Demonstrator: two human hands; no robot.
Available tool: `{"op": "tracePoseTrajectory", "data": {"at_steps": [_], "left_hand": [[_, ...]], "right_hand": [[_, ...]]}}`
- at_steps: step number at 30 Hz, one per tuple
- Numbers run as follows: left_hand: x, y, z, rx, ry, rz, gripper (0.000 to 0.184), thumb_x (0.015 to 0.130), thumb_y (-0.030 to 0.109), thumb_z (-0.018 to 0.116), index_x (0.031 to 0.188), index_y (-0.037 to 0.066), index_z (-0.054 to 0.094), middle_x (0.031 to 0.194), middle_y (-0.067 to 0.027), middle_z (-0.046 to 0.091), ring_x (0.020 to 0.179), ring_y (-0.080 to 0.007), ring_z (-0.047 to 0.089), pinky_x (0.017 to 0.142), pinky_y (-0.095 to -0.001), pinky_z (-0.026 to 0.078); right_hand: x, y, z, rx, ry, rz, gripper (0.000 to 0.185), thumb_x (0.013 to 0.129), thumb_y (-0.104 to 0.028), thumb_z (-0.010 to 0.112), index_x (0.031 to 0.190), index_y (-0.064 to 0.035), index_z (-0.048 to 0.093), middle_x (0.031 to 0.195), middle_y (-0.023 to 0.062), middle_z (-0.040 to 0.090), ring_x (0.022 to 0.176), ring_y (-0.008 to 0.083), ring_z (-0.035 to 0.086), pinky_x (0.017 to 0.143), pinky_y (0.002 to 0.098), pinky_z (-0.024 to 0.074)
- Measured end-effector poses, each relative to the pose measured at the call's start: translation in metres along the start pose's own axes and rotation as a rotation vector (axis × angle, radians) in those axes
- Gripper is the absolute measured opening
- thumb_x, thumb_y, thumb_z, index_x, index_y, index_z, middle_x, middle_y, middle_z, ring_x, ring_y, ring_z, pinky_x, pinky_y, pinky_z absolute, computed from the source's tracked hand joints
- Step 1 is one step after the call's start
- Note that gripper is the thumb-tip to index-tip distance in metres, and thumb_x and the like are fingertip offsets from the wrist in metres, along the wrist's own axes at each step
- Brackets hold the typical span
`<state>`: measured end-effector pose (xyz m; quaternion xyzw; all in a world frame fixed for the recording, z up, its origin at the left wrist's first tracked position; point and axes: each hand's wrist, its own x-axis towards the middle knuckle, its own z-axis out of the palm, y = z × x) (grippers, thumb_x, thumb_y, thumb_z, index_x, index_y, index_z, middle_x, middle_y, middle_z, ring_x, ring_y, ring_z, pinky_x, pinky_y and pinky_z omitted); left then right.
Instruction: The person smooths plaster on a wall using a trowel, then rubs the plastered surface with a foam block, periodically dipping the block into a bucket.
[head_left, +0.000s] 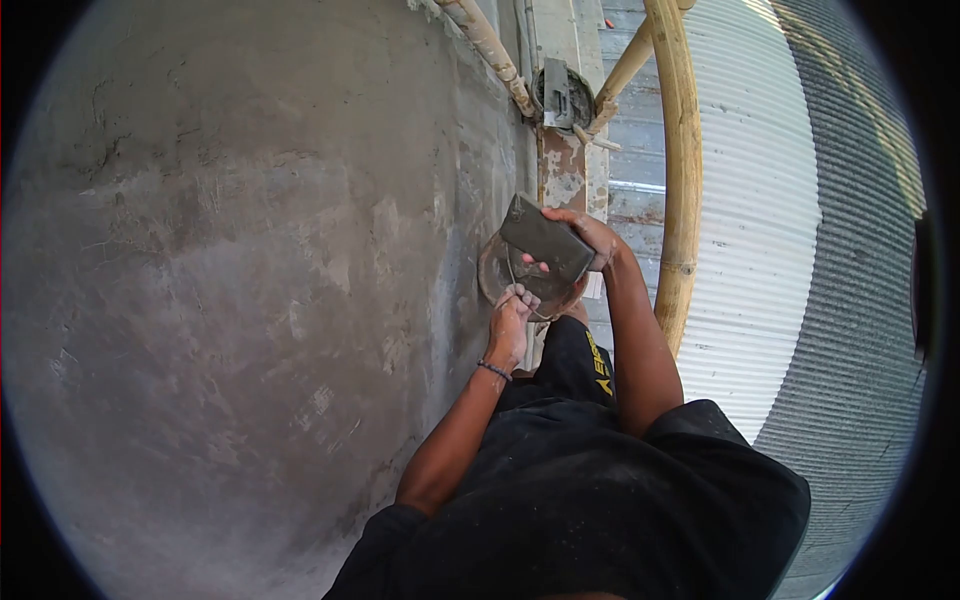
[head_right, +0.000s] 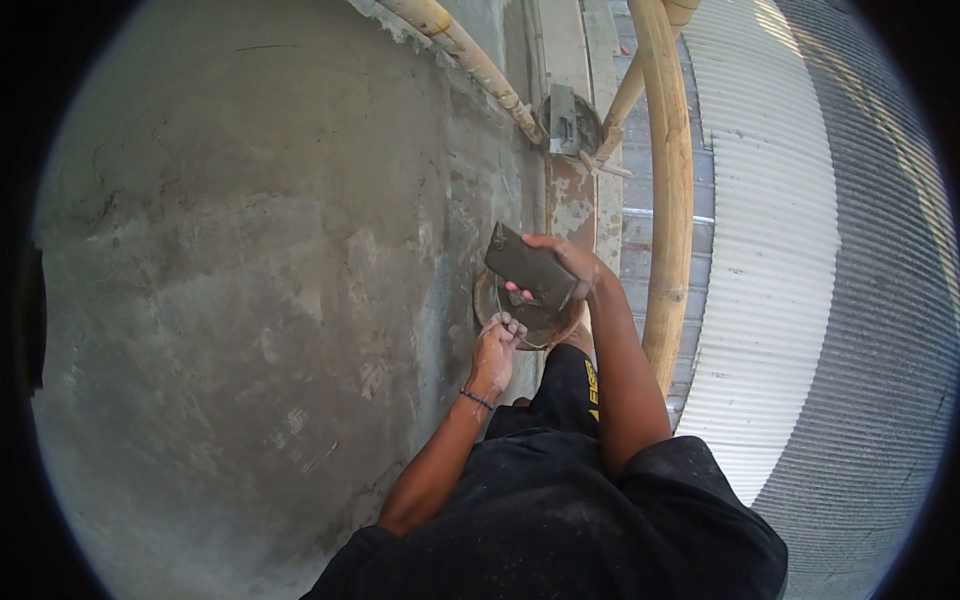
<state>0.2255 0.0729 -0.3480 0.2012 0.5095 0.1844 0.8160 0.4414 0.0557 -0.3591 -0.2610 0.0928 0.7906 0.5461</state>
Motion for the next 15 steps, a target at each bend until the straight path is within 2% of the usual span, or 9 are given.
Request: {"op": "tracePoseTrajectory", "data": {"at_steps": [1, 3, 5, 6, 7, 9, 10, 13, 15], "left_hand": [[0.001, 0.000, -0.003, -0.002, 0.002, 0.011, 0.018, 0.068, -0.004, 0.045, 0.081, 0.009, 0.044, 0.081, -0.0015, 0.044, 0.081, -0.0160, 0.049, 0.087, -0.0334, 0.044], [0.005, -0.001, -0.006, 0.001, -0.007, 0.003, 0.017, 0.069, -0.004, 0.045, 0.081, 0.009, 0.045, 0.081, -0.0012, 0.044, 0.081, -0.0158, 0.048, 0.087, -0.0334, 0.044], [0.007, -0.002, -0.007, 0.008, -0.007, 0.018, 0.016, 0.070, -0.003, 0.045, 0.080, 0.009, 0.045, 0.081, -0.0010, 0.044, 0.081, -0.0156, 0.049, 0.087, -0.0330, 0.044], [0.008, -0.003, -0.009, 0.014, -0.025, 0.015, 0.016, 0.071, -0.002, 0.045, 0.082, 0.009, 0.046, 0.080, -0.0013, 0.045, 0.080, -0.0160, 0.049, 0.086, -0.0323, 0.044], [0.010, -0.007, -0.012, 0.021, -0.043, 0.008, 0.015, 0.072, -0.001, 0.045, 0.083, 0.009, 0.046, 0.080, -0.0017, 0.045, 0.079, -0.0163, 0.049, 0.085, -0.0316, 0.043], [0.014, -0.013, -0.020, 0.000, -0.036, 0.001, 0.014, 0.077, -0.002, 0.045, 0.083, 0.010, 0.047, 0.080, -0.0011, 0.045, 0.078, -0.0158, 0.048, 0.084, -0.0317, 0.043], [0.016, -0.014, -0.022, -0.012, -0.040, 0.005, 0.012, 0.079, -0.002, 0.045, 0.084, 0.010, 0.047, 0.080, -0.0008, 0.046, 0.079, -0.0153, 0.049, 0.084, -0.0319, 0.043], [0.019, -0.019, -0.023, -0.023, -0.057, 0.007, 0.010, 0.084, 0.001, 0.046, 0.085, 0.010, 0.049, 0.081, -0.0002, 0.047, 0.080, -0.0145, 0.050, 0.084, -0.0321, 0.043], [0.025, -0.022, -0.027, -0.020, -0.070, 0.010, 0.008, 0.087, 0.002, 0.047, 0.086, 0.010, 0.049, 0.081, 0.0002, 0.048, 0.081, -0.0142, 0.050, 0.084, -0.0322, 0.043]], "right_hand": [[0.005, -0.008, 0.009, 0.036, -0.109, -0.053, 0.052, 0.093, -0.035, 0.054, 0.126, 0.0053, 0.047, 0.111, 0.0209, 0.062, 0.086, 0.0310, 0.067, 0.064, 0.0378, 0.0585], [0.018, -0.023, 0.026, 0.018, -0.151, -0.097, 0.051, 0.095, -0.035, 0.051, 0.126, 0.0054, 0.047, 0.110, 0.0215, 0.062, 0.088, 0.0311, 0.067, 0.066, 0.0378, 0.0585], [0.036, -0.039, 0.040, -0.079, -0.156, -0.179, 0.046, 0.093, -0.034, 0.055, 0.122, 0.0020, 0.050, 0.103, 0.0189, 0.064, 0.074, 0.0227, 0.065, 0.059, 0.0321, 0.0551], [0.042, -0.047, 0.046, -0.182, -0.097, -0.193, 0.051, 0.093, -0.036, 0.055, 0.131, -0.0025, 0.048, 0.101, 0.0149, 0.065, 0.072, 0.0185, 0.064, 0.058, 0.0291, 0.0522], [0.053, -0.054, 0.055, -0.184, -0.100, -0.192, 0.051, 0.093, -0.036, 0.055, 0.131, -0.0025, 0.048, 0.101, 0.0149, 0.065, 0.072, 0.0185, 0.064, 0.058, 0.0291, 0.0522], [0.078, -0.062, 0.076, -0.565, 0.230, -0.484, 0.057, 0.094, -0.039, 0.055, 0.138, -0.0045, 0.043, 0.110, 0.0136, 0.062, 0.084, 0.0211, 0.065, 0.063, 0.0283, 0.0535], [0.089, -0.063, 0.079, -0.566, 0.235, -0.482, 0.057, 0.094, -0.039, 0.055, 0.138, -0.0045, 0.043, 0.110, 0.0136, 0.062, 0.084, 0.0211, 0.065, 0.063, 0.0283, 0.0535], [0.125, -0.047, 0.077, -0.830, 0.384, -0.531, 0.057, 0.094, -0.040, 0.054, 0.141, -0.0095, 0.042, 0.114, 0.0139, 0.060, 0.093, 0.0227, 0.061, 0.076, 0.0308, 0.0505], [0.147, -0.028, 0.078, -1.132, 0.552, -0.899, 0.053, 0.094, -0.039, 0.052, 0.138, -0.0109, 0.045, 0.127, 0.0228, 0.051, 0.110, 0.0355, 0.056, 0.091, 0.0393, 0.0464]]}}
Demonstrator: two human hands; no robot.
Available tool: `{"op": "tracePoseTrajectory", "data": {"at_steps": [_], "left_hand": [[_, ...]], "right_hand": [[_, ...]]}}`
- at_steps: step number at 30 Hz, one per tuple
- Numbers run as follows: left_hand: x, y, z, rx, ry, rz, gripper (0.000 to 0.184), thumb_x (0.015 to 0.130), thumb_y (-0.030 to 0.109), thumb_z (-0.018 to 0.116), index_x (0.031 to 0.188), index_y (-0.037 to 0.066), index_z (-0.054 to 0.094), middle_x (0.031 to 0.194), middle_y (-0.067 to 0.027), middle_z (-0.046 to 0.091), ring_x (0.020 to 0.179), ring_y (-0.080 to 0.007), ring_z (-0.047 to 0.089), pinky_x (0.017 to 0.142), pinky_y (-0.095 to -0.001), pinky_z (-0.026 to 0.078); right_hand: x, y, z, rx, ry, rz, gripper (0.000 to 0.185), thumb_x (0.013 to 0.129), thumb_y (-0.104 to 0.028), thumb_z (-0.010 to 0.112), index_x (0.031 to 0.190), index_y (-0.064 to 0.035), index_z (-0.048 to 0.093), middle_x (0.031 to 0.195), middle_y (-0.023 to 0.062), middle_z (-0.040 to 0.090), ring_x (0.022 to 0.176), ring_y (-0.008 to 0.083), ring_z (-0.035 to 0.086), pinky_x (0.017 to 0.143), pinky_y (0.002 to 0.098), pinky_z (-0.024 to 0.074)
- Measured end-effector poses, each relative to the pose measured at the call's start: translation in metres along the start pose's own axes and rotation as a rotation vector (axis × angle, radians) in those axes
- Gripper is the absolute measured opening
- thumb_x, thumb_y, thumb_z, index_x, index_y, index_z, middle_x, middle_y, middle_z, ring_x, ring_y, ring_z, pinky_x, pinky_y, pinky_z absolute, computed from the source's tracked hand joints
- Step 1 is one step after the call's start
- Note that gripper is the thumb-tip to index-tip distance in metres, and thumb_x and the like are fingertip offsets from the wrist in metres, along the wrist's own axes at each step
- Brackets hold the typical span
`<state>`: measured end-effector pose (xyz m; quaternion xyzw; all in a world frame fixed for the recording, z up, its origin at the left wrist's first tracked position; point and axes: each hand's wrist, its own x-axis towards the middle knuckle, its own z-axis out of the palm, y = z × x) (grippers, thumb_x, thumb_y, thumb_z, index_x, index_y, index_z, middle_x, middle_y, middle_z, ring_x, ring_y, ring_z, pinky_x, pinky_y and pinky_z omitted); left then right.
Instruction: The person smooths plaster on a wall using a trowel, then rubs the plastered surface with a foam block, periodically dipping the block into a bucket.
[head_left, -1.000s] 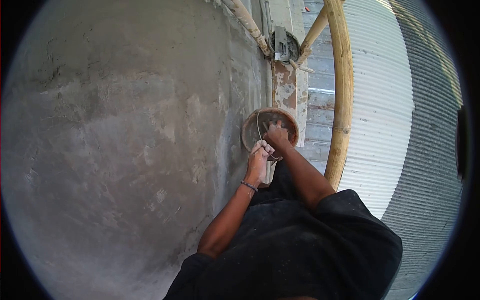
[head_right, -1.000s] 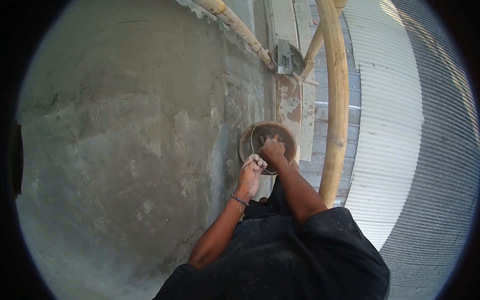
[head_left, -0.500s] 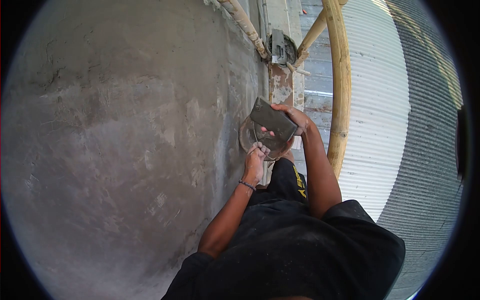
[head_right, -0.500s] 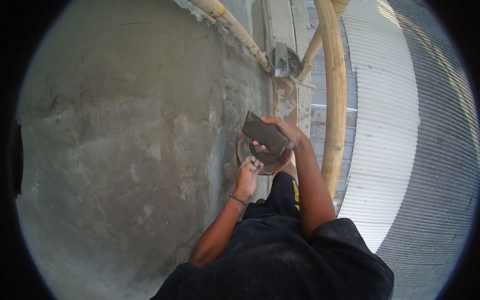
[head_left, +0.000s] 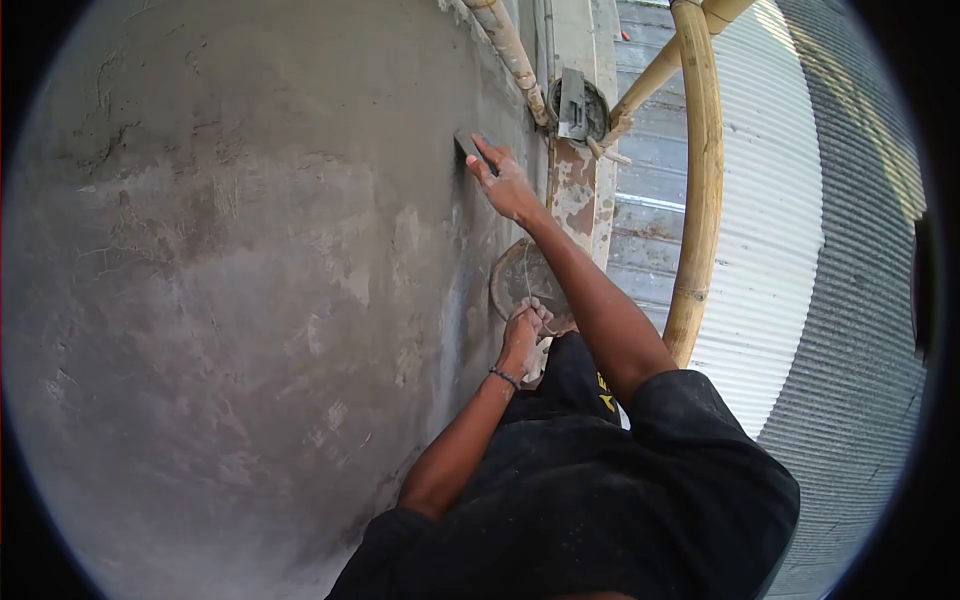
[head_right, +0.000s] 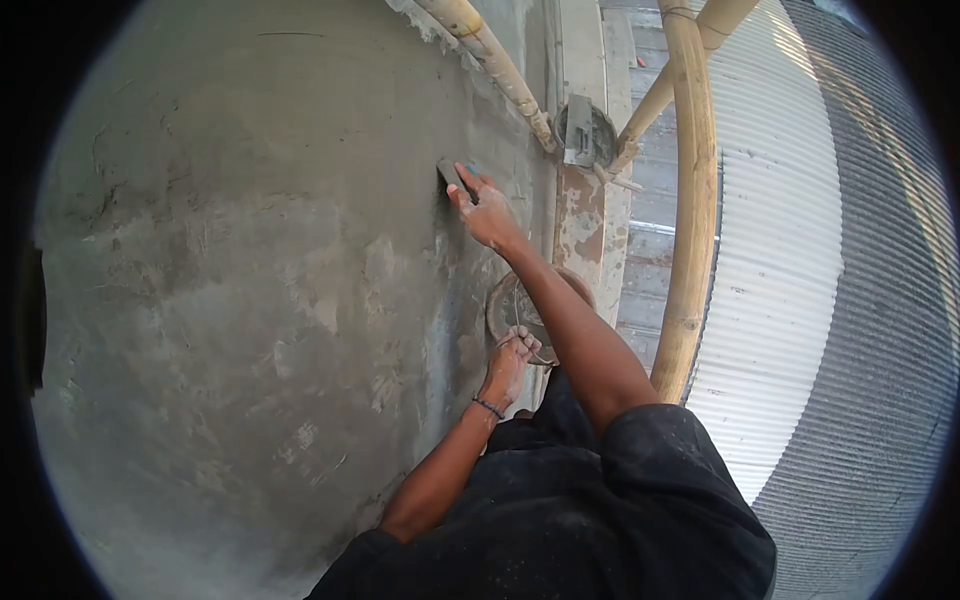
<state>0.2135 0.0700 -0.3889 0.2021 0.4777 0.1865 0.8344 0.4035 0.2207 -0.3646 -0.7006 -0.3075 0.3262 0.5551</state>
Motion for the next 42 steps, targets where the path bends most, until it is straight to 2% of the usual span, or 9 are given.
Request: {"op": "tracePoseTrajectory", "data": {"at_steps": [6, 8, 10, 12, 15, 25, 30, 39, 42], "left_hand": [[-0.014, 0.013, 0.021, 0.537, 0.053, 0.002, 0.015, 0.097, 0.019, 0.042, 0.095, 0.009, 0.053, 0.081, 0.0009, 0.050, 0.076, -0.0105, 0.052, 0.076, -0.0276, 0.045], [-0.004, -0.005, -0.005, 0.926, 0.077, -0.082, 0.036, 0.101, 0.025, 0.035, 0.118, -0.002, 0.052, 0.108, -0.0113, 0.058, 0.106, -0.0183, 0.055, 0.091, -0.0321, 0.043], [0.003, -0.010, -0.003, 0.658, 0.079, -0.158, 0.034, 0.102, 0.023, 0.034, 0.119, 0.000, 0.052, 0.108, -0.0111, 0.058, 0.106, -0.0193, 0.055, 0.094, -0.0333, 0.042], [0.000, -0.004, 0.011, 0.488, 0.135, -0.013, 0.013, 0.096, 0.018, 0.041, 0.098, 0.009, 0.051, 0.082, 0.0002, 0.050, 0.071, -0.0085, 0.050, 0.066, -0.0251, 0.045], [0.028, -0.033, -0.026, 0.094, -0.094, 0.030, 0.004, 0.092, 0.010, 0.045, 0.092, 0.011, 0.049, 0.081, 0.0003, 0.048, 0.076, -0.0109, 0.049, 0.079, -0.0273, 0.044], [0.024, -0.027, -0.021, 0.079, -0.101, 0.012, 0.005, 0.089, 0.009, 0.045, 0.092, 0.011, 0.049, 0.082, 0.0003, 0.051, 0.085, -0.0128, 0.052, 0.085, -0.0291, 0.043], [-0.002, 0.000, 0.013, 0.728, 0.123, -0.099, 0.018, 0.094, 0.018, 0.041, 0.103, 0.008, 0.053, 0.097, -0.0043, 0.058, 0.097, -0.0131, 0.055, 0.079, -0.0313, 0.046], [0.037, -0.040, -0.030, 0.103, -0.086, -0.017, 0.011, 0.086, 0.001, 0.048, 0.089, 0.011, 0.048, 0.081, 0.0009, 0.048, 0.082, -0.0131, 0.051, 0.087, -0.0289, 0.043], [0.042, -0.040, -0.034, 0.091, -0.083, -0.013, 0.012, 0.085, 0.000, 0.047, 0.089, 0.012, 0.048, 0.081, 0.0011, 0.048, 0.081, -0.0130, 0.051, 0.087, -0.0287, 0.043]], "right_hand": [[-0.100, -0.014, 0.019, 0.025, -0.060, 0.053, 0.050, 0.094, -0.033, 0.053, 0.139, -0.0147, 0.044, 0.135, 0.0264, 0.042, 0.122, 0.0456, 0.045, 0.102, 0.0440, 0.0383], [-0.128, -0.010, 0.000, 0.003, -0.223, 0.063, 0.050, 0.094, -0.033, 0.053, 0.140, -0.0161, 0.044, 0.135, 0.0265, 0.042, 0.123, 0.0453, 0.044, 0.102, 0.0438, 0.0377], [-0.136, -0.007, -0.015, -0.011, -0.362, 0.062, 0.050, 0.094, -0.034, 0.053, 0.140, -0.0176, 0.044, 0.136, 0.0267, 0.042, 0.124, 0.0451, 0.043, 0.103, 0.0437, 0.0371], [-0.139, -0.004, -0.025, 0.012, -0.447, 0.171, 0.051, 0.094, -0.038, 0.052, 0.140, -0.0184, 0.044, 0.137, 0.0270, 0.042, 0.126, 0.0437, 0.042, 0.105, 0.0428, 0.0349], [-0.075, -0.003, -0.038, 0.060, -0.262, 0.108, 0.052, 0.094, -0.043, 0.050, 0.139, -0.0172, 0.046, 0.137, 0.0262, 0.043, 0.128, 0.0414, 0.042, 0.106, 0.0415, 0.0332], [-0.077, -0.003, -0.010, -0.045, -0.326, 0.059, 0.049, 0.096, -0.037, 0.048, 0.138, -0.0132, 0.046, 0.134, 0.0264, 0.045, 0.125, 0.0415, 0.044, 0.103, 0.0426, 0.0368], [-0.129, -0.007, -0.020, -0.042, -0.466, 0.054, 0.046, 0.095, -0.034, 0.048, 0.136, -0.0143, 0.049, 0.135, 0.0279, 0.043, 0.127, 0.0423, 0.042, 0.104, 0.0442, 0.0370], [0.038, -0.005, -0.066, 0.259, -0.300, 0.316, 0.050, 0.095, -0.039, 0.053, 0.136, -0.0102, 0.050, 0.123, 0.0123, 0.057, 0.107, 0.0195, 0.058, 0.090, 0.0281, 0.0426], [0.060, 0.016, -0.044, 0.203, -0.277, 0.211, 0.055, 0.095, -0.044, 0.051, 0.139, -0.0114, 0.045, 0.097, 0.0050, 0.060, 0.081, 0.0126, 0.056, 0.065, 0.0273, 0.0462]]}}
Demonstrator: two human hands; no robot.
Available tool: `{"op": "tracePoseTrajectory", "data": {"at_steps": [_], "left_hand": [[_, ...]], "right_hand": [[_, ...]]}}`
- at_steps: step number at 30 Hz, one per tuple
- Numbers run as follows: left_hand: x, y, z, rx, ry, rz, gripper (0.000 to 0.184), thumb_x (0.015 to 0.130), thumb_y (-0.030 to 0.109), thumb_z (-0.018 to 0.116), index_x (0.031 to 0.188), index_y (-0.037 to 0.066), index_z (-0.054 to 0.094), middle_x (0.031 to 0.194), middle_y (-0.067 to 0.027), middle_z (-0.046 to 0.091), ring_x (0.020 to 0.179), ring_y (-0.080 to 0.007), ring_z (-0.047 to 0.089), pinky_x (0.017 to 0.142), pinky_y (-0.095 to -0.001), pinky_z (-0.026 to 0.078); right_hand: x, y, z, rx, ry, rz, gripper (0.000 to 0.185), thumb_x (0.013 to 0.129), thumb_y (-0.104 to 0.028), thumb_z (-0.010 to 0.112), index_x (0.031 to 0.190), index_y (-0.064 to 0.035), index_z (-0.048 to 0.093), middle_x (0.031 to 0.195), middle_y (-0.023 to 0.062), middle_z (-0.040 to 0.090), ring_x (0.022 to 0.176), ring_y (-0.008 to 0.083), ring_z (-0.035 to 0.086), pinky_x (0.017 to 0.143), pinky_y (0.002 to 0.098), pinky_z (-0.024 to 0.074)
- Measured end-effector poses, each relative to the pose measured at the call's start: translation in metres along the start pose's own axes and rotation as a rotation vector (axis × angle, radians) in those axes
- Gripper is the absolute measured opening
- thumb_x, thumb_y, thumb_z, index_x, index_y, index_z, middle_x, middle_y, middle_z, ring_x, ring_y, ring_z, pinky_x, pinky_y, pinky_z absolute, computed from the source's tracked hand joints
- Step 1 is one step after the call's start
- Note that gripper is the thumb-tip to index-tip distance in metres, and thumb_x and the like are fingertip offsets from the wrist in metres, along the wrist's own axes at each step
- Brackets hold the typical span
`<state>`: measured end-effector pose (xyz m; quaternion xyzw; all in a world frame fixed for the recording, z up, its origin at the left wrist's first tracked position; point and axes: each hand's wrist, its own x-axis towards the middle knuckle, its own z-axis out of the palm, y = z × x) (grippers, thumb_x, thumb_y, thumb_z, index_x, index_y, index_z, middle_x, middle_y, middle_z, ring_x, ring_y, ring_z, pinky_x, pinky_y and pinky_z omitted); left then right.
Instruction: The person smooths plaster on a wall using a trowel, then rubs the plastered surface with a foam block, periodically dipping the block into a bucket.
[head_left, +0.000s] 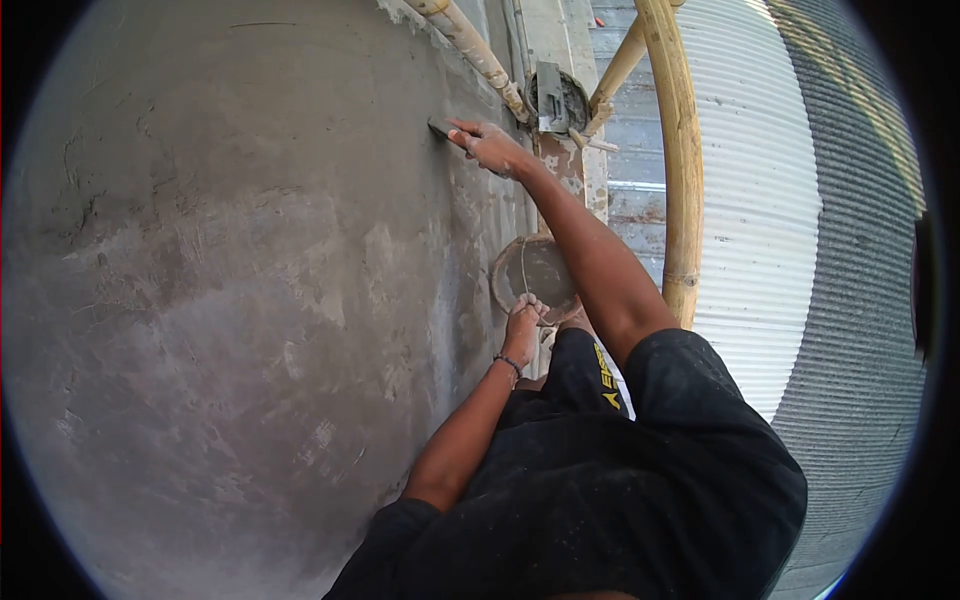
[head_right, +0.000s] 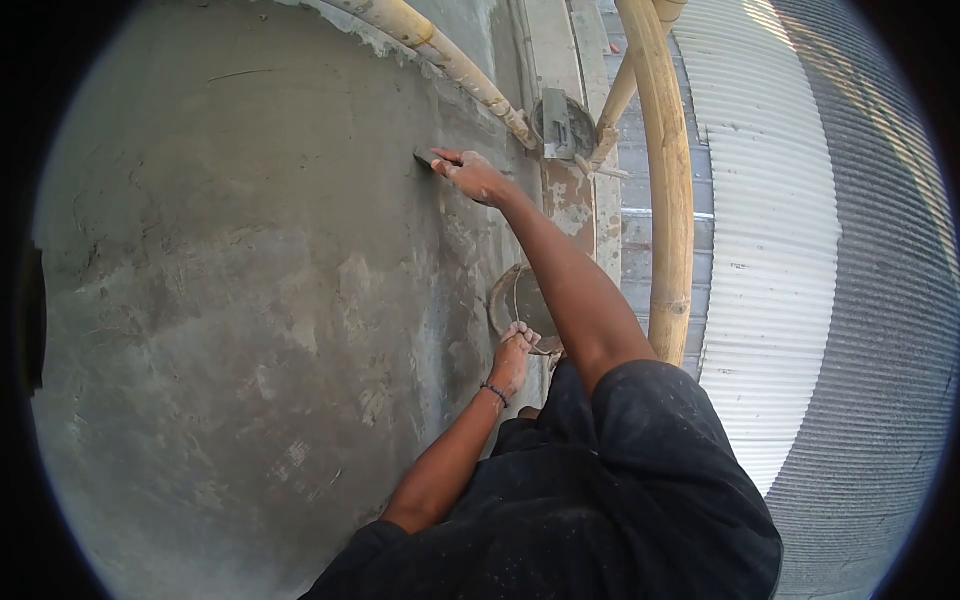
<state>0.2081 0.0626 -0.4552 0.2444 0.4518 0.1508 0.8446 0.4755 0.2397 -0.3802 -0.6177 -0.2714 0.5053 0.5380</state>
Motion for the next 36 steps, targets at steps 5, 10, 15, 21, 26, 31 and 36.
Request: {"op": "tracePoseTrajectory", "data": {"at_steps": [5, 10, 15, 21, 26, 31, 36], "left_hand": [[0.000, -0.004, 0.000, -0.028, 0.019, -0.018, 0.013, 0.083, 0.001, 0.047, 0.089, 0.011, 0.049, 0.079, 0.0009, 0.048, 0.080, -0.0128, 0.051, 0.085, -0.0281, 0.043], [-0.021, 0.035, 0.030, 0.684, 0.039, -0.142, 0.013, 0.079, 0.001, 0.046, 0.088, 0.011, 0.048, 0.080, 0.0014, 0.048, 0.081, -0.0114, 0.050, 0.085, -0.0250, 0.041], [-0.004, 0.007, 0.008, -0.015, -0.013, -0.015, 0.012, 0.083, 0.000, 0.048, 0.086, 0.011, 0.047, 0.079, 0.0008, 0.048, 0.081, -0.0124, 0.050, 0.086, -0.0281, 0.041], [0.001, 0.007, 0.010, 0.049, 0.056, -0.013, 0.011, 0.085, 0.001, 0.046, 0.085, 0.012, 0.045, 0.078, 0.0009, 0.045, 0.079, -0.0126, 0.048, 0.083, -0.0279, 0.041], [-0.001, 0.004, 0.008, 0.106, 0.060, -0.106, 0.009, 0.092, 0.008, 0.042, 0.094, 0.008, 0.051, 0.088, -0.0030, 0.053, 0.088, -0.0151, 0.052, 0.088, -0.0290, 0.042], [-0.001, -0.001, -0.008, 0.871, 0.041, -0.044, 0.036, 0.098, 0.023, 0.041, 0.123, -0.001, 0.050, 0.119, -0.0119, 0.057, 0.112, -0.0195, 0.051, 0.095, -0.0329, 0.040], [0.012, -0.017, -0.018, 0.162, 0.020, -0.139, 0.034, 0.096, 0.018, 0.042, 0.124, 0.000, 0.050, 0.116, -0.0103, 0.059, 0.107, -0.0173, 0.054, 0.090, -0.0304, 0.044]], "right_hand": [[-0.078, 0.020, 0.040, -0.241, -0.106, -0.074, 0.049, 0.094, -0.039, 0.050, 0.137, -0.0146, 0.049, 0.135, 0.0246, 0.047, 0.124, 0.0385, 0.047, 0.103, 0.0403, 0.0372], [-0.159, 0.030, 0.061, -0.249, -0.336, -0.035, 0.048, 0.094, -0.036, 0.051, 0.137, -0.0153, 0.049, 0.139, 0.0232, 0.043, 0.128, 0.0382, 0.043, 0.107, 0.0410, 0.0333], [-0.100, 0.038, 0.017, 0.196, -0.040, 0.057, 0.047, 0.095, -0.035, 0.052, 0.137, -0.0145, 0.048, 0.137, 0.0204, 0.047, 0.127, 0.0320, 0.046, 0.105, 0.0372, 0.0349], [-0.004, 0.031, 0.012, 0.150, 0.017, -0.058, 0.047, 0.095, -0.035, 0.052, 0.137, -0.0134, 0.047, 0.135, 0.0213, 0.047, 0.122, 0.0349, 0.049, 0.102, 0.0370, 0.0373], [-0.069, 0.037, 0.074, -0.083, 0.277, -0.138, 0.046, 0.095, -0.033, 0.051, 0.137, -0.0150, 0.048, 0.130, 0.0221, 0.048, 0.123, 0.0403, 0.045, 0.100, 0.0434, 0.0376], [-0.151, 0.066, 0.077, -0.219, -0.061, -0.146, 0.047, 0.094, -0.034, 0.052, 0.137, -0.0149, 0.047, 0.131, 0.0213, 0.048, 0.122, 0.0381, 0.046, 0.103, 0.0403, 0.0354], [-0.072, 0.043, 0.030, 0.082, 0.102, -0.086, 0.050, 0.095, -0.037, 0.051, 0.139, -0.0143, 0.045, 0.134, 0.0223, 0.046, 0.125, 0.0373, 0.044, 0.104, 0.0408, 0.0340]]}}
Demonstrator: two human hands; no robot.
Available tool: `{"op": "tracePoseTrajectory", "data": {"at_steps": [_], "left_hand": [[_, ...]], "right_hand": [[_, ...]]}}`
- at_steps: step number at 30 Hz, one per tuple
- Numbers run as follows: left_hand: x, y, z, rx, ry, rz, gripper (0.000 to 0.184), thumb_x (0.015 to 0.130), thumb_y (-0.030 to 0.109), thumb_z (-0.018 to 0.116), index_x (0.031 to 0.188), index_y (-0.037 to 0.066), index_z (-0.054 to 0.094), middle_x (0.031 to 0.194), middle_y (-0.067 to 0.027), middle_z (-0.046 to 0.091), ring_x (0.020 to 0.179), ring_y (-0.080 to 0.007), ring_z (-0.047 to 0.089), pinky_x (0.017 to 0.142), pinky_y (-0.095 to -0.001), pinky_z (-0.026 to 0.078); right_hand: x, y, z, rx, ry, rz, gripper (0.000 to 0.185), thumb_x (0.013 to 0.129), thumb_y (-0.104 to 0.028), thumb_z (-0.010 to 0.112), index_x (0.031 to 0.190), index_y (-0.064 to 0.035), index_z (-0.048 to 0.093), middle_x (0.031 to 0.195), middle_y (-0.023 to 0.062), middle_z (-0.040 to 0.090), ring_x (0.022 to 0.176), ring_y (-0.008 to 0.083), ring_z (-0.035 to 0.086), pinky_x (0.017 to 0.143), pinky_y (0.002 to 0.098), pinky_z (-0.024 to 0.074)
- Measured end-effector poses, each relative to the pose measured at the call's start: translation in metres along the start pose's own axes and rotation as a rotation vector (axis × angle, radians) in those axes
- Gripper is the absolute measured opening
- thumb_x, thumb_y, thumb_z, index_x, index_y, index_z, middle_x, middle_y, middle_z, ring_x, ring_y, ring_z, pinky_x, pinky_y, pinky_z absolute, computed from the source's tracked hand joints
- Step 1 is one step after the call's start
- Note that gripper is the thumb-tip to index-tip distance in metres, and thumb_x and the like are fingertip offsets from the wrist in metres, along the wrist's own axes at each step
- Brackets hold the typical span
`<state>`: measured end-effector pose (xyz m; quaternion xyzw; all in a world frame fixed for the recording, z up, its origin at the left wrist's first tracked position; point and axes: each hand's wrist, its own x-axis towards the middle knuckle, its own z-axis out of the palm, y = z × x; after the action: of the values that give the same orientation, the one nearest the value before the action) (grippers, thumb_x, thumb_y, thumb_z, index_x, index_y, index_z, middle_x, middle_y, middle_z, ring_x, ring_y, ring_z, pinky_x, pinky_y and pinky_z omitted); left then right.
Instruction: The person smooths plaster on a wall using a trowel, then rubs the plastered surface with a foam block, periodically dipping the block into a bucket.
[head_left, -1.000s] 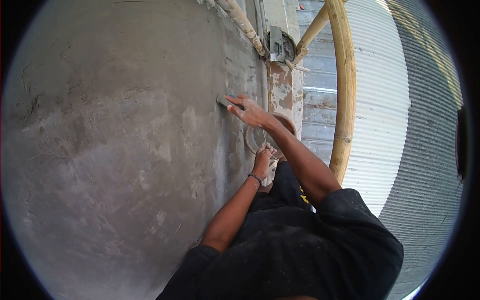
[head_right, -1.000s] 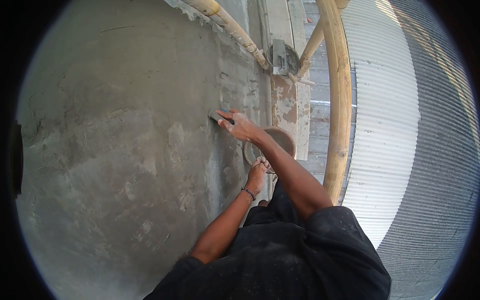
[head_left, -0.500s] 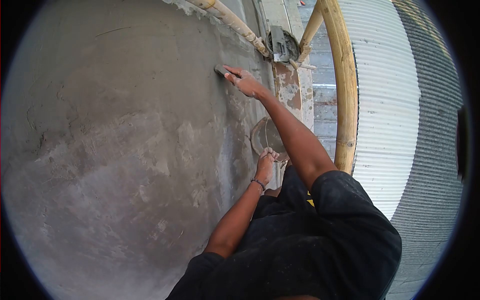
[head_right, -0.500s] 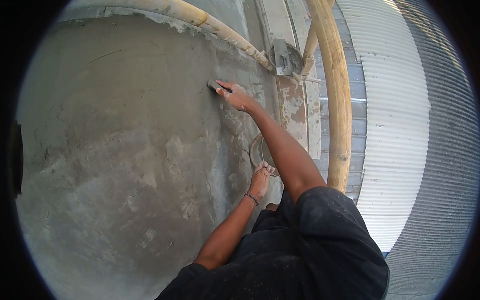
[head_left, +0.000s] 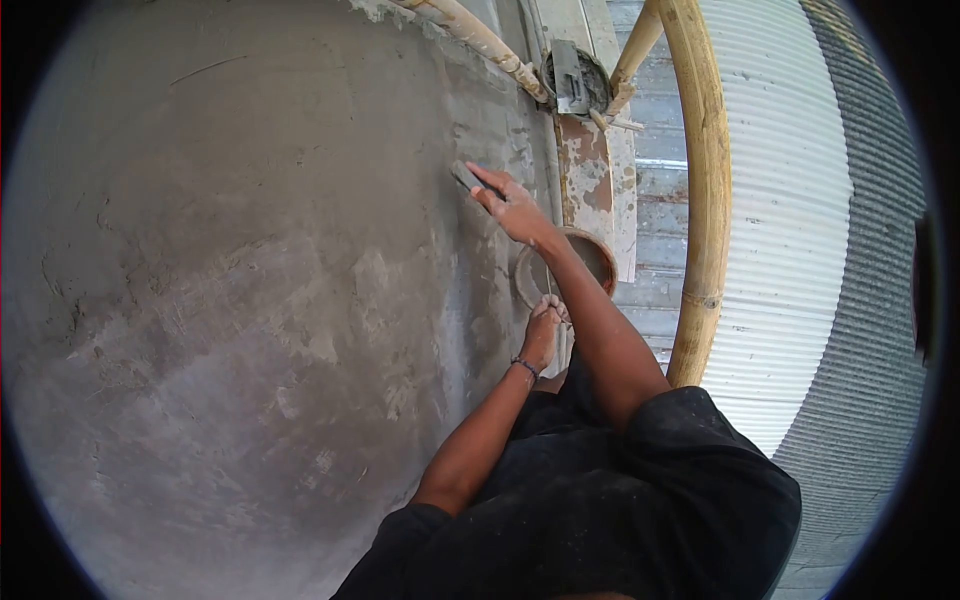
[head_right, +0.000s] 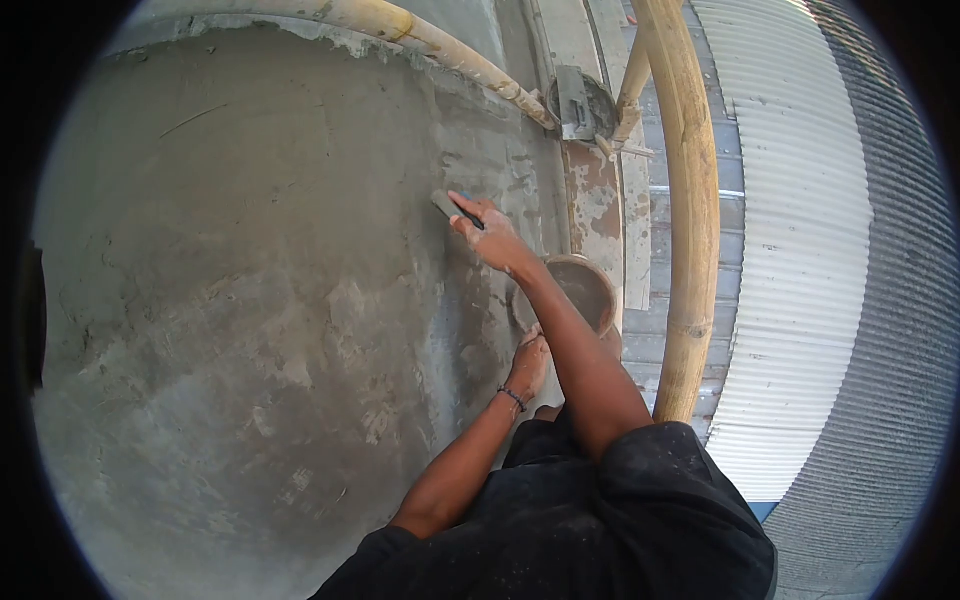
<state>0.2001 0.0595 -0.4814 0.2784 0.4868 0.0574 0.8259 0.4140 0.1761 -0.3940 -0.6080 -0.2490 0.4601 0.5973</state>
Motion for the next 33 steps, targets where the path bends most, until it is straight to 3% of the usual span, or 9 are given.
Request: {"op": "tracePoseTrajectory", "data": {"at_steps": [6, 9, 14, 16, 21, 24, 28, 30, 33], "left_hand": [[-0.027, 0.036, 0.050, 0.448, 0.104, 0.054, 0.006, 0.092, 0.011, 0.048, 0.097, 0.009, 0.050, 0.085, 0.0000, 0.052, 0.083, -0.0127, 0.052, 0.080, -0.0288, 0.046], [0.003, -0.007, 0.003, -0.388, -0.243, 0.019, 0.022, 0.102, 0.025, 0.036, 0.093, 0.011, 0.049, 0.083, -0.0024, 0.048, 0.081, -0.0147, 0.049, 0.094, -0.0304, 0.039], [0.013, -0.020, -0.003, -0.218, -0.254, 0.151, 0.009, 0.092, 0.008, 0.050, 0.097, 0.012, 0.044, 0.087, 0.0000, 0.046, 0.084, -0.0093, 0.048, 0.078, -0.0235, 0.043], [0.006, -0.003, 0.006, 0.420, 0.184, 0.032, 0.015, 0.086, 0.003, 0.049, 0.097, 0.012, 0.044, 0.082, -0.0002, 0.046, 0.083, -0.0108, 0.048, 0.077, -0.0233, 0.043], [0.007, 0.001, 0.009, -0.216, -0.060, -0.022, 0.016, 0.077, 0.000, 0.048, 0.086, 0.011, 0.043, 0.079, -0.0010, 0.045, 0.079, -0.0127, 0.047, 0.074, -0.0246, 0.044], [-0.001, 0.014, 0.012, -0.021, -0.054, 0.028, 0.015, 0.079, 0.001, 0.049, 0.088, 0.011, 0.043, 0.079, -0.0011, 0.045, 0.080, -0.0134, 0.048, 0.076, -0.0260, 0.045], [-0.011, 0.028, 0.019, -0.008, 0.000, -0.064, 0.014, 0.080, 0.003, 0.049, 0.090, 0.011, 0.043, 0.080, -0.0017, 0.045, 0.082, -0.0154, 0.049, 0.079, -0.0291, 0.045], [-0.010, 0.023, 0.012, 0.827, 0.070, 0.149, 0.014, 0.079, 0.004, 0.047, 0.090, 0.011, 0.042, 0.081, -0.0020, 0.045, 0.083, -0.0168, 0.050, 0.080, -0.0336, 0.046], [0.005, 0.007, -0.001, 0.287, 0.070, 0.049, 0.014, 0.077, 0.001, 0.045, 0.087, 0.011, 0.043, 0.081, -0.0017, 0.044, 0.081, -0.0157, 0.047, 0.081, -0.0324, 0.043]], "right_hand": [[0.023, -0.003, 0.062, -0.086, 0.281, -0.083, 0.057, 0.096, -0.032, 0.050, 0.147, -0.0167, 0.029, 0.136, 0.0309, 0.038, 0.126, 0.0459, 0.039, 0.105, 0.0440, 0.0328], [-0.038, 0.028, 0.082, -0.137, 0.183, -0.002, 0.060, 0.096, -0.032, 0.050, 0.149, -0.0202, 0.024, 0.140, 0.0342, 0.030, 0.126, 0.0491, 0.037, 0.104, 0.0458, 0.0340], [-0.112, 0.042, 0.050, -0.225, -0.173, 0.077, 0.052, 0.091, -0.028, 0.054, 0.141, -0.0183, 0.042, 0.130, 0.0245, 0.048, 0.122, 0.0438, 0.045, 0.104, 0.0423, 0.0362], [-0.075, 0.021, 0.021, -0.112, -0.109, 0.127, 0.051, 0.090, -0.031, 0.054, 0.138, -0.0173, 0.047, 0.129, 0.0215, 0.052, 0.121, 0.0390, 0.049, 0.102, 0.0394, 0.0375], [0.069, -0.020, -0.018, 0.042, 0.002, 0.007, 0.049, 0.096, -0.036, 0.049, 0.140, -0.0148, 0.043, 0.127, 0.0221, 0.052, 0.116, 0.0345, 0.051, 0.098, 0.0350, 0.0387], [0.058, -0.017, 0.013, -0.228, 0.072, -0.068, 0.051, 0.096, -0.037, 0.049, 0.141, -0.0146, 0.041, 0.128, 0.0231, 0.051, 0.118, 0.0382, 0.050, 0.100, 0.0384, 0.0385], [-0.054, 0.013, 0.029, -0.260, -0.222, 0.078, 0.051, 0.091, -0.034, 0.052, 0.139, -0.0178, 0.045, 0.136, 0.0275, 0.044, 0.125, 0.0431, 0.044, 0.106, 0.0429, 0.0343], [-0.077, 0.017, 0.022, -0.277, -0.315, 0.111, 0.051, 0.091, -0.034, 0.052, 0.139, -0.0185, 0.045, 0.137, 0.0259, 0.045, 0.126, 0.0419, 0.043, 0.106, 0.0426, 0.0336], [-0.070, -0.003, 0.003, -0.066, -0.465, 0.191, 0.050, 0.090, -0.032, 0.055, 0.137, -0.0173, 0.048, 0.136, 0.0183, 0.050, 0.126, 0.0331, 0.047, 0.105, 0.0374, 0.0350]]}}
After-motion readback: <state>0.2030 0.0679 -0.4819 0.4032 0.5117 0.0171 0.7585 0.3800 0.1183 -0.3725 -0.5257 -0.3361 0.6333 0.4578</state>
